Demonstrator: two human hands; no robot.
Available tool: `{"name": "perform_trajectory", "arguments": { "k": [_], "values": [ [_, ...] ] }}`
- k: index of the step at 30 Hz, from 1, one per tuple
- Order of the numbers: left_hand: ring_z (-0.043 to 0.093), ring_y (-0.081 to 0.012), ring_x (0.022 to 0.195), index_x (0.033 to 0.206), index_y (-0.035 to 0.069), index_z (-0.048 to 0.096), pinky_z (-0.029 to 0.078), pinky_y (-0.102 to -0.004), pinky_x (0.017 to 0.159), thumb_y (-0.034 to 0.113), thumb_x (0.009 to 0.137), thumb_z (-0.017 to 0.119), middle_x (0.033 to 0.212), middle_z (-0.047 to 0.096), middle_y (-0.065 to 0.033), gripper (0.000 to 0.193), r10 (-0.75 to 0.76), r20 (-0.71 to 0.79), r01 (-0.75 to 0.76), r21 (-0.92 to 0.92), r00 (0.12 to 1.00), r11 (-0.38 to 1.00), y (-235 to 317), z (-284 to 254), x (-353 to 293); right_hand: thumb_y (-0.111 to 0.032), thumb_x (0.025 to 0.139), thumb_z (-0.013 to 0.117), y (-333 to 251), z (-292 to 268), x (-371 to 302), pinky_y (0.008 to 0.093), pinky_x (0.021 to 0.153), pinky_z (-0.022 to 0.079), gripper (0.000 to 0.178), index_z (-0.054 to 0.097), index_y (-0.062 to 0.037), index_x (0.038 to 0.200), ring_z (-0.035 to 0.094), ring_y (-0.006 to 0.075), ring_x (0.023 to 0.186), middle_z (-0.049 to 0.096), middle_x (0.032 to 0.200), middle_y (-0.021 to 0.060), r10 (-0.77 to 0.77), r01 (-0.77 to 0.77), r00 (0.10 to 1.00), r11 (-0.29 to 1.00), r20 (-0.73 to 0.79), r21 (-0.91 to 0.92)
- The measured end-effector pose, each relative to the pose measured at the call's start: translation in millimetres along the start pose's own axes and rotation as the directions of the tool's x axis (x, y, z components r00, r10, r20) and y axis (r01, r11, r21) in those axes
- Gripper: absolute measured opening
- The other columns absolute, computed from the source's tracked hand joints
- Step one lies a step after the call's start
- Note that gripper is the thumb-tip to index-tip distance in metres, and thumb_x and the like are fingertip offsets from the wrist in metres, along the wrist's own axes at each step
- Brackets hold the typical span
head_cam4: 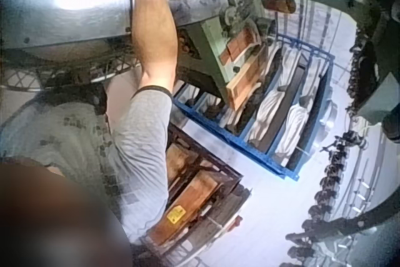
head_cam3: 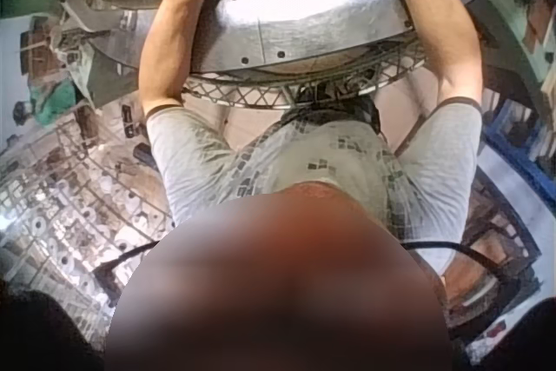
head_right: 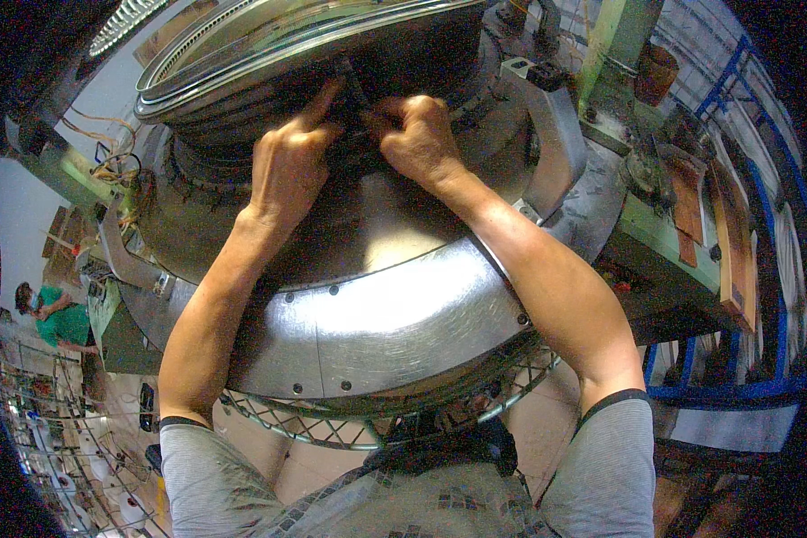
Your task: The person repeatedly picks up small rectangular metal pieces from a wooden tray and inserts them into slots on a large circular metal machine. The person handles the pieces one at a time, placing them into the machine's rim.
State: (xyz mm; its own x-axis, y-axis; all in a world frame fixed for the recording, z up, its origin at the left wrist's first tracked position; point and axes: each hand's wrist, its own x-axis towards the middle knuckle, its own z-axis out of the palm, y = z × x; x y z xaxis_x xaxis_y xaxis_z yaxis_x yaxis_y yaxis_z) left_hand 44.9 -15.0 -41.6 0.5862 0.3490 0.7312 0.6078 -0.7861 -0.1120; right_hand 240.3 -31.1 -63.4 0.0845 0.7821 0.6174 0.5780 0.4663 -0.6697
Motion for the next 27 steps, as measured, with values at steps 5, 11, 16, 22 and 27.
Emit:
{"name": "perform_trajectory", "arguments": {
  "k": [5, 11, 16, 22, 27],
  "values": [
    [0.074, -0.0311, 0.081, 0.086, 0.008, 0.074, 0.062, -0.0387, 0.069, -0.004, 0.072, 0.064, 0.142, 0.057, -0.0127, 0.021, -0.017, 0.029, 0.017, -0.007, 0.999, 1.000, 0.7, -0.7, 1.7, -0.018, 0.084, 0.069, -1.6, -1.2, -0.1, 0.0414, 0.070, 0.055, 0.019, 0.076, -0.0028, 0.091, 0.072, 0.0355, 0.074, 0.070, 0.082, 0.0237, 0.024, -0.024, 1.000, 1.000, 0.003, -0.014],
    [0.073, -0.0350, 0.087, 0.084, 0.005, 0.075, 0.061, -0.0407, 0.075, -0.008, 0.071, 0.060, 0.141, 0.057, -0.0123, 0.024, -0.066, 0.043, 0.068, -0.035, 0.997, 0.997, 5.4, -3.8, 3.5, -0.018, 0.083, 0.069, -1.5, -0.7, 1.3, 0.0422, 0.069, 0.055, 0.018, 0.076, -0.0023, 0.090, 0.072, 0.0361, 0.073, 0.069, 0.081, 0.0241, 0.024, -0.024, 1.000, 0.999, -0.001, -0.033],
    [0.073, -0.0342, 0.087, 0.085, 0.005, 0.076, 0.061, -0.0406, 0.075, -0.008, 0.072, 0.060, 0.142, 0.056, -0.0119, 0.024, -0.067, 0.075, 0.070, -0.029, 0.995, 0.997, 6.0, -5.4, 5.2, -0.017, 0.083, 0.069, -1.3, -0.9, 2.2, 0.0419, 0.069, 0.055, 0.018, 0.076, -0.0028, 0.090, 0.072, 0.0357, 0.073, 0.069, 0.081, 0.0238, -0.011, 0.010, 1.000, 0.998, -0.017, -0.061],
    [0.073, -0.0342, 0.087, 0.086, 0.006, 0.077, 0.061, -0.0401, 0.076, -0.008, 0.072, 0.060, 0.143, 0.055, -0.0112, 0.026, -0.075, 0.086, 0.077, -0.020, 0.993, 0.997, 7.1, -5.4, 5.4, -0.015, 0.081, 0.068, -3.2, -1.6, 1.8, 0.0414, 0.070, 0.056, 0.017, 0.077, -0.0030, 0.090, 0.072, 0.0347, 0.074, 0.069, 0.081, 0.0240, 0.013, -0.013, 1.000, 0.998, -0.013, -0.060],
    [0.073, -0.0341, 0.083, 0.081, 0.005, 0.073, 0.062, -0.0399, 0.070, -0.005, 0.073, 0.062, 0.144, 0.054, -0.0152, 0.017, -0.012, 0.059, 0.012, 0.002, 0.998, 1.000, 4.2, -3.1, 5.0, -0.014, 0.080, 0.069, -1.5, -1.3, 2.2, 0.0382, 0.069, 0.055, 0.018, 0.077, -0.0028, 0.092, 0.071, 0.0278, 0.072, 0.071, 0.081, 0.0220, -0.005, 0.005, 1.000, 0.998, -0.009, -0.059]
  ]
}}
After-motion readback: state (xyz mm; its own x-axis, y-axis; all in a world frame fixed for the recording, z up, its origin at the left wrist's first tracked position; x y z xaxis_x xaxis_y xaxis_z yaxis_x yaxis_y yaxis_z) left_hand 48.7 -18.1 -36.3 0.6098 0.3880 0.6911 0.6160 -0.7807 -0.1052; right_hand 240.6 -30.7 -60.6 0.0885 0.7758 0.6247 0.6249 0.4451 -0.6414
